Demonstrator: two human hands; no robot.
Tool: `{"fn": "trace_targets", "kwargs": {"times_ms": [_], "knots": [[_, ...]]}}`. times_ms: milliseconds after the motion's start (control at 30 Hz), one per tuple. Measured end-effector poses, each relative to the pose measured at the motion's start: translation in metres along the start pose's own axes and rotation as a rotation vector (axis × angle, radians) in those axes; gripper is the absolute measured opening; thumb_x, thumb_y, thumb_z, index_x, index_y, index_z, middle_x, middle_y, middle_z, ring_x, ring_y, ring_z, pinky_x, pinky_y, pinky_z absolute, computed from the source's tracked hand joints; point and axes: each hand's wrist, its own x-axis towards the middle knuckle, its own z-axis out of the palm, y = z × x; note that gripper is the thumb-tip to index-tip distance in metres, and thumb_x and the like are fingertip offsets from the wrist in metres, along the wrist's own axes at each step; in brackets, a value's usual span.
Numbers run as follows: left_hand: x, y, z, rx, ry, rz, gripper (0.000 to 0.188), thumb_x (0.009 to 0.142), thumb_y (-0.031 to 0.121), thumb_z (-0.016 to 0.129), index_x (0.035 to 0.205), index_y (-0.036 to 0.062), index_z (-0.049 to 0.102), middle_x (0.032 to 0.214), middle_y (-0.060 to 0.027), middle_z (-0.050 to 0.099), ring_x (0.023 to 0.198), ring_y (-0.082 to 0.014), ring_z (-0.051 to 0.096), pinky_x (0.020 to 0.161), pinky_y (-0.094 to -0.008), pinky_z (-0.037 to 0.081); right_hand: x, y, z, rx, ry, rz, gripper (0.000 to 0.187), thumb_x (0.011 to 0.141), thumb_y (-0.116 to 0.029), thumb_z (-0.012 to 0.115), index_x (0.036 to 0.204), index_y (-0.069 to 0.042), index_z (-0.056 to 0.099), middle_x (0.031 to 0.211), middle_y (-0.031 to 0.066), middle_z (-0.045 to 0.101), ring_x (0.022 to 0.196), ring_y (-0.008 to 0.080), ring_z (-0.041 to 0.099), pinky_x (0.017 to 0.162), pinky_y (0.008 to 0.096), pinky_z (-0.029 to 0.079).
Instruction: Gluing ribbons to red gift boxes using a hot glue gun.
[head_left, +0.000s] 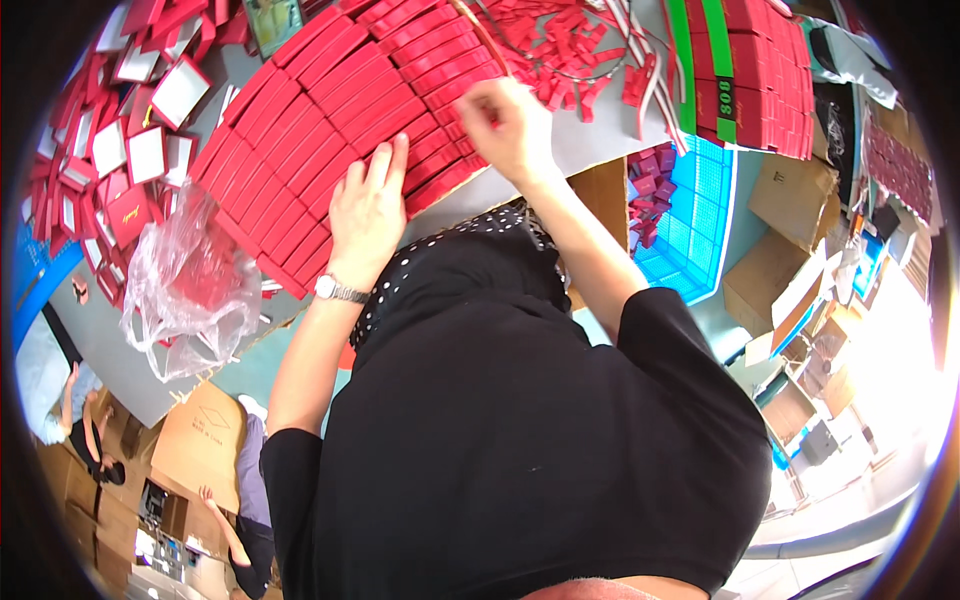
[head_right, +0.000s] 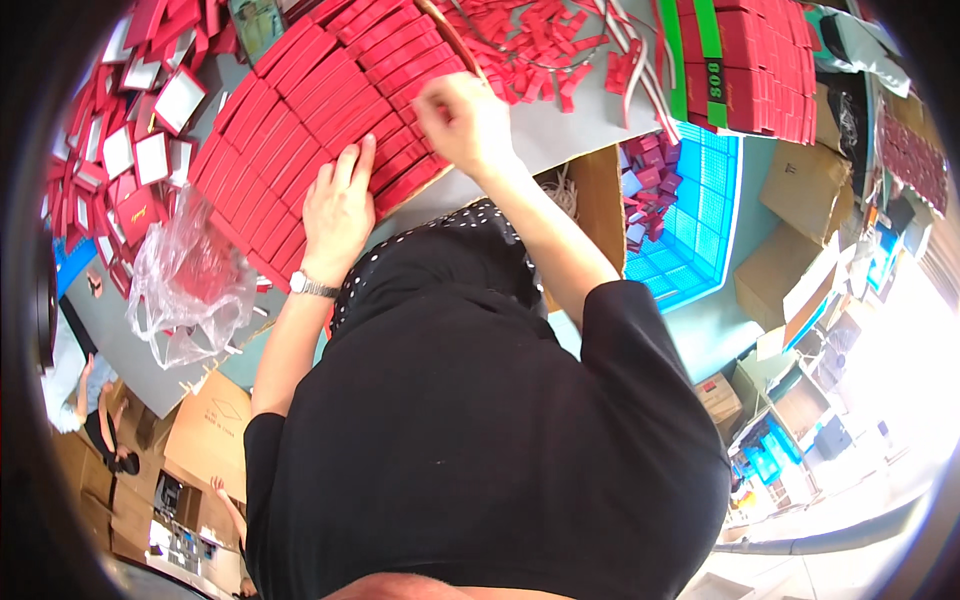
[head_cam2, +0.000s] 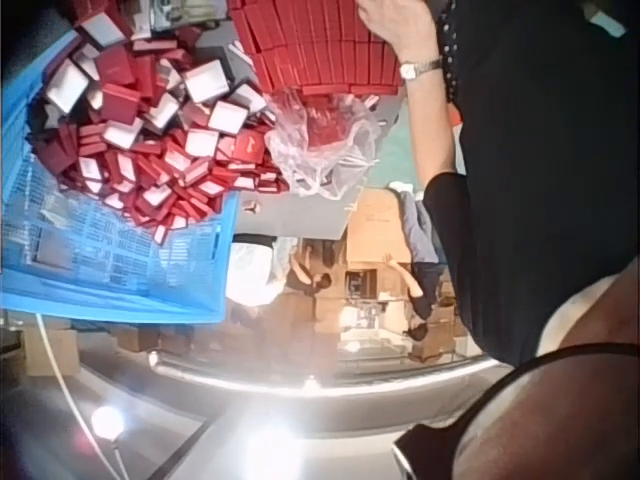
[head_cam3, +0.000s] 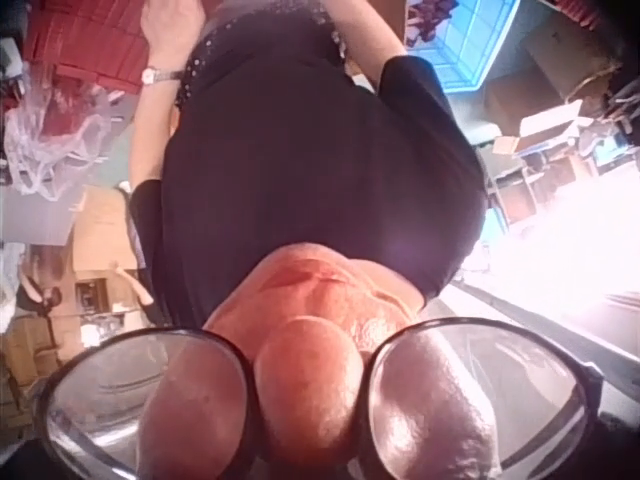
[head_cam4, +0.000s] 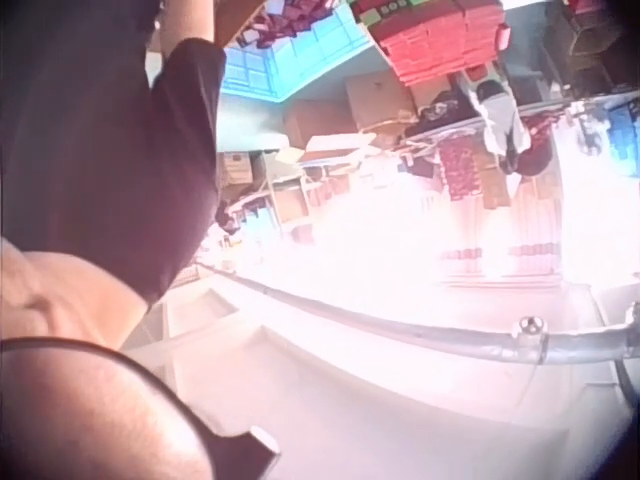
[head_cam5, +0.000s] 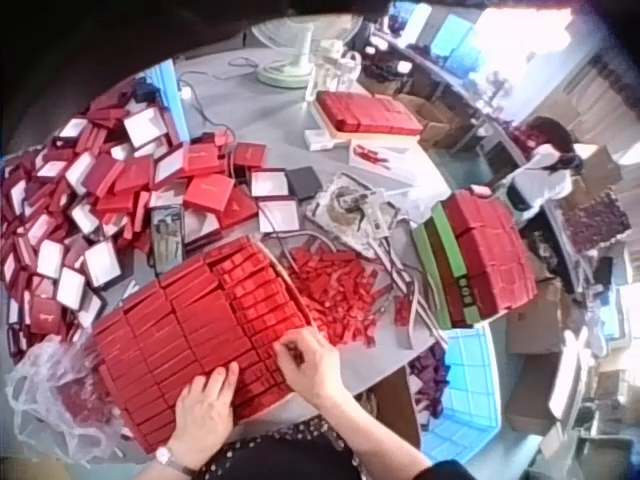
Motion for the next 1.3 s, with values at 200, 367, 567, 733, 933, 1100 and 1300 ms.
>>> {"fn": "trace_targets", "kwargs": {"times_ms": [200,367,567,733,933,1100,1300], "knots": [[0.007,0.007,-0.002,0.017,-0.052,0.001,0.071,0.075,0.005,0.059,0.144,0.0142,0.047,0.121,-0.0045,0.057,0.087,-0.0246,0.056,0.076,-0.0386,0.052,-0.050,0.148,-0.047,-0.585,0.416,0.417,0.024,0.079,-0.018,0.075,0.096,-0.008,0.062,0.091,0.0129,0.060,0.087,0.0329,0.061,0.080,0.0436,0.050],[0.009,0.008,-0.004,0.026,-0.063,0.031,0.072,0.075,0.005,0.058,0.145,0.0181,0.047,0.118,-0.0058,0.057,0.089,-0.0251,0.056,0.077,-0.0390,0.052,-0.061,0.167,-0.065,-0.528,0.220,0.405,0.023,0.079,-0.023,0.075,0.090,-0.006,0.065,0.091,0.0154,0.063,0.090,0.0348,0.062,0.080,0.0449,0.050],[0.011,0.002,-0.005,-0.157,0.022,0.029,0.062,0.079,0.006,0.059,0.140,0.0094,0.048,0.116,-0.0090,0.059,0.093,-0.0274,0.058,0.082,-0.0412,0.051,-0.055,0.090,-0.086,-0.204,0.074,0.641,0.018,0.082,-0.018,0.074,0.089,-0.004,0.065,0.077,0.0121,0.070,0.068,0.0254,0.068,0.068,0.0360,0.053],[0.006,0.027,-0.020,-1.084,0.010,-0.288,0.049,0.085,0.017,0.075,0.128,0.0032,0.055,0.105,-0.0086,0.066,0.078,-0.0153,0.063,0.072,-0.0294,0.052,-0.036,0.008,-0.082,0.246,-0.351,0.303,0.015,0.084,-0.004,0.074,0.094,-0.001,0.063,0.080,0.0039,0.066,0.074,0.0093,0.061,0.069,0.0252,0.050],[-0.012,0.024,-0.006,-1.362,0.094,-0.559,0.014,0.090,0.013,0.072,0.098,0.0016,0.070,0.077,0.0020,0.064,0.067,-0.0043,0.056,0.063,-0.0223,0.048,-0.011,-0.031,-0.039,0.315,-0.738,0.217,0.017,0.087,-0.005,0.072,0.100,0.001,0.062,0.088,0.0026,0.066,0.078,0.0073,0.060,0.072,0.0251,0.050],[-0.013,0.011,0.004,-1.286,0.404,-0.669,0.017,0.089,0.013,0.071,0.100,0.0025,0.065,0.080,-0.0016,0.065,0.064,-0.0069,0.057,0.060,-0.0237,0.047,0.006,-0.023,0.004,0.363,-0.648,0.302,0.013,0.089,-0.005,0.069,0.100,0.001,0.064,0.086,0.0011,0.066,0.076,0.0044,0.059,0.069,0.0207,0.049],[-0.021,-0.006,0.006,-0.610,0.355,-0.390,0.021,0.084,0.009,0.069,0.104,0.0063,0.064,0.087,-0.0101,0.064,0.080,-0.0286,0.064,0.069,-0.0385,0.052,0.034,-0.031,0.023,0.121,-0.647,0.270,0.014,0.087,-0.009,0.070,0.099,-0.001,0.068,0.082,0.0023,0.070,0.074,0.0063,0.064,0.069,0.0233,0.051]]}}
